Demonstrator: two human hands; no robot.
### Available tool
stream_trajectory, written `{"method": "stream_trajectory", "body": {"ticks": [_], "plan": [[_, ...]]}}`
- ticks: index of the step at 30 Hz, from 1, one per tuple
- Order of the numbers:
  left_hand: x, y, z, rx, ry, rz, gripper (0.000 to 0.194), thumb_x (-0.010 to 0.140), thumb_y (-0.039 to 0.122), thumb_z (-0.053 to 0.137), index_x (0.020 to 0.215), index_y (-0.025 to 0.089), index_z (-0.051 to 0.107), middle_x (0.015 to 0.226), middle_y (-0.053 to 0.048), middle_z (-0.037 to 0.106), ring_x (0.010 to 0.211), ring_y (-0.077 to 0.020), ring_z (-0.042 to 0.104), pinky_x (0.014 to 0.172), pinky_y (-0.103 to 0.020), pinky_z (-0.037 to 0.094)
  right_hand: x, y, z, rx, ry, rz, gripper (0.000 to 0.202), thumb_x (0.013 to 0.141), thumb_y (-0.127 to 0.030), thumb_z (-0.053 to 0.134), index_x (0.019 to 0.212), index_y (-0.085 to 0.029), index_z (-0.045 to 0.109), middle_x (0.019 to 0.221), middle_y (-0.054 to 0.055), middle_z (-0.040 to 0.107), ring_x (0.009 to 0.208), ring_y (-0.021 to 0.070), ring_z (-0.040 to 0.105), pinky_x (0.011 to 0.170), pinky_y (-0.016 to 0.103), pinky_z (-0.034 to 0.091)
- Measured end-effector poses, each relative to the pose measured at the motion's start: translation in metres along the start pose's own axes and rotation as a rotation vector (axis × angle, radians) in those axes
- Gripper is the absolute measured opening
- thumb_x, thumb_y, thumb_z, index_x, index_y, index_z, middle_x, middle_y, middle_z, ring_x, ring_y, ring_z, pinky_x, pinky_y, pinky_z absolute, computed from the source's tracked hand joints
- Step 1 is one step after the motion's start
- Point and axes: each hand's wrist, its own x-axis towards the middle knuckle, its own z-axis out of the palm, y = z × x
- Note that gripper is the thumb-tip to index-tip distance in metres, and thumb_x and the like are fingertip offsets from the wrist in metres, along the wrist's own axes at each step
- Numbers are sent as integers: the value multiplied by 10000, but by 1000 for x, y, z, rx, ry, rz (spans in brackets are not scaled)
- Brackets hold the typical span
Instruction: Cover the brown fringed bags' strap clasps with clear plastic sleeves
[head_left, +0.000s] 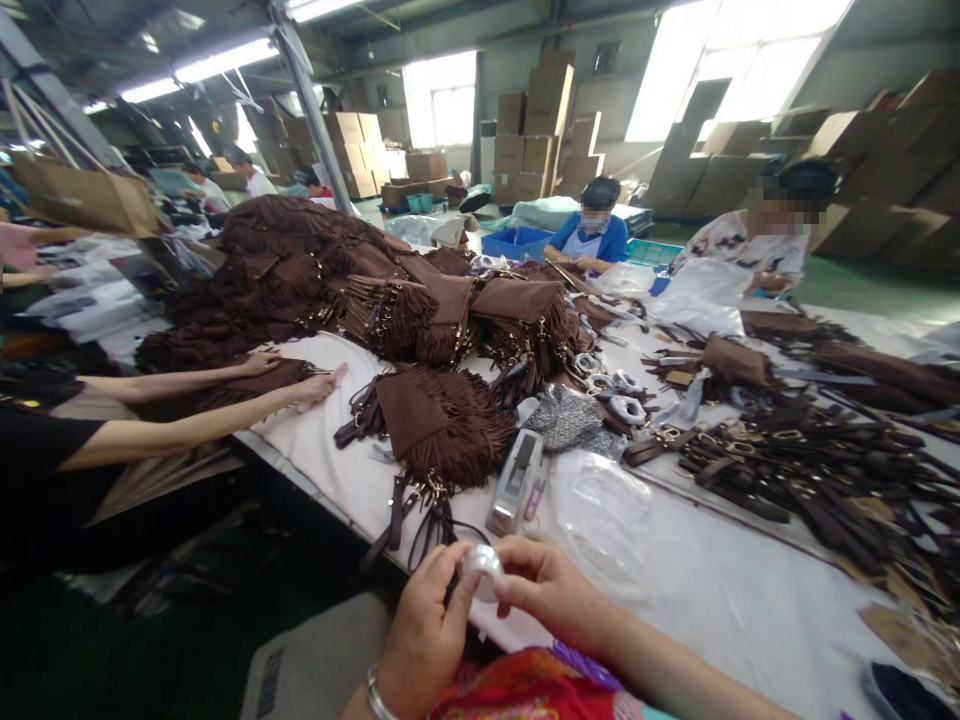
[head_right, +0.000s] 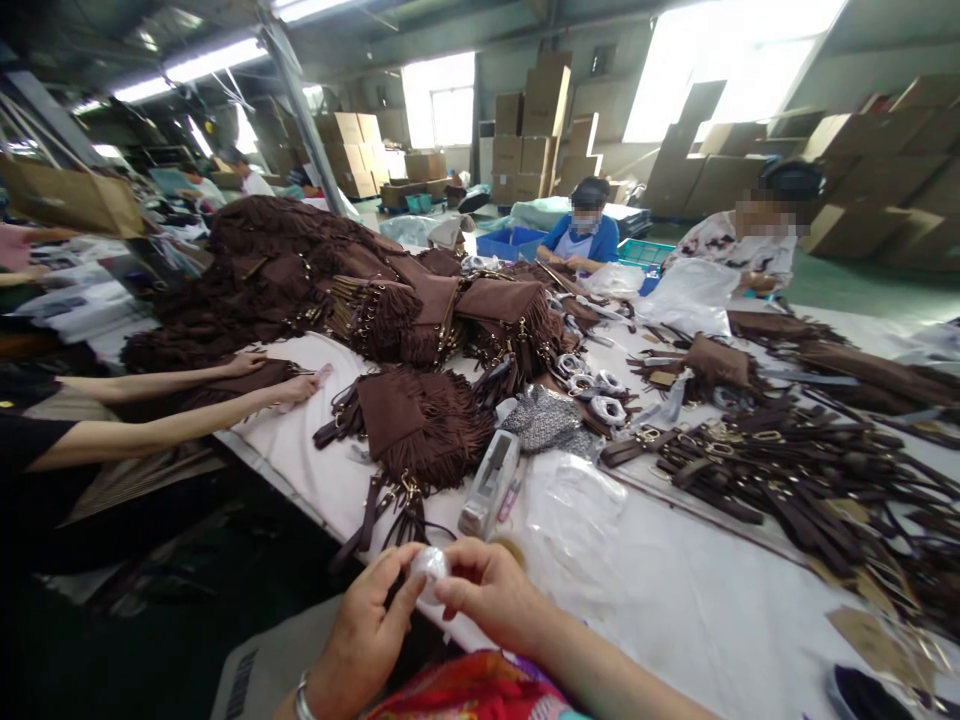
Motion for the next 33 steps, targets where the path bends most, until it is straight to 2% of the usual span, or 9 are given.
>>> {"method": "stream_trajectory", "body": {"ticks": [4, 7, 10, 13, 18, 22, 28, 33], "plan": [[-5, -6, 2, 80, 28, 111, 297, 894, 308, 535, 1167, 218, 610, 1128, -105, 675, 1088, -244, 608, 963, -350, 485, -4, -2, -4, 3, -11, -13, 300, 673, -401, 798, 877, -191, 735, 826, 14, 588, 712, 138, 518, 635, 251, 421], [-7, -8, 3, 109, 53, 185, 306, 890, 267, 542, 1182, 208, 611, 1112, -114, 672, 1056, -239, 623, 928, -330, 505, -5, -1, -6, -61, 9, -62, 317, 639, -408, 822, 863, -195, 747, 795, 2, 563, 723, 138, 495, 650, 252, 385], [-6, -6, 2, 77, 21, 239, 324, 897, 226, 524, 1214, 209, 586, 1059, -106, 662, 987, -211, 637, 883, -299, 522, -7, 0, -6, -153, 42, -124, 304, 637, -439, 819, 818, -202, 761, 760, 4, 552, 726, 152, 499, 647, 262, 380], [-3, 0, 0, 30, -36, 255, 342, 896, 208, 523, 1237, 218, 554, 1025, -87, 640, 944, -186, 628, 835, -270, 529, -9, 1, -6, -186, 60, -174, 296, 636, -450, 817, 810, -216, 767, 774, 18, 577, 763, 173, 523, 678, 277, 406], [1, 7, -2, -29, -58, 265, 284, 901, 174, 510, 1172, 224, 577, 1010, -73, 606, 935, -175, 615, 839, -280, 529, -8, 6, -6, -247, 65, -288, 316, 620, -460, 826, 798, -208, 756, 776, 25, 608, 733, 162, 539, 677, 279, 446], [2, 6, -4, -71, -60, 346, 286, 895, 124, 503, 1154, 220, 575, 1011, -71, 609, 932, -169, 619, 839, -279, 535, -8, 4, -4, -353, 71, -392, 297, 629, -447, 826, 749, -192, 734, 751, 27, 617, 691, 149, 541, 648, 269, 456], [2, 7, -7, -58, -63, 428, 330, 877, 75, 504, 1180, 192, 560, 986, -79, 619, 893, -154, 613, 802, -244, 532, -12, -3, -2, -411, 33, -424, 268, 645, -395, 829, 732, -176, 702, 745, 28, 619, 656, 137, 555, 604, 253, 445], [-1, 7, -8, -61, -74, 434, 324, 872, 69, 506, 1167, 190, 559, 954, -68, 626, 862, -147, 613, 786, -234, 526, -11, -1, -2, -390, -5, -430, 303, 653, -434, 814, 703, -171, 673, 733, 29, 614, 646, 137, 548, 593, 254, 436]]}}
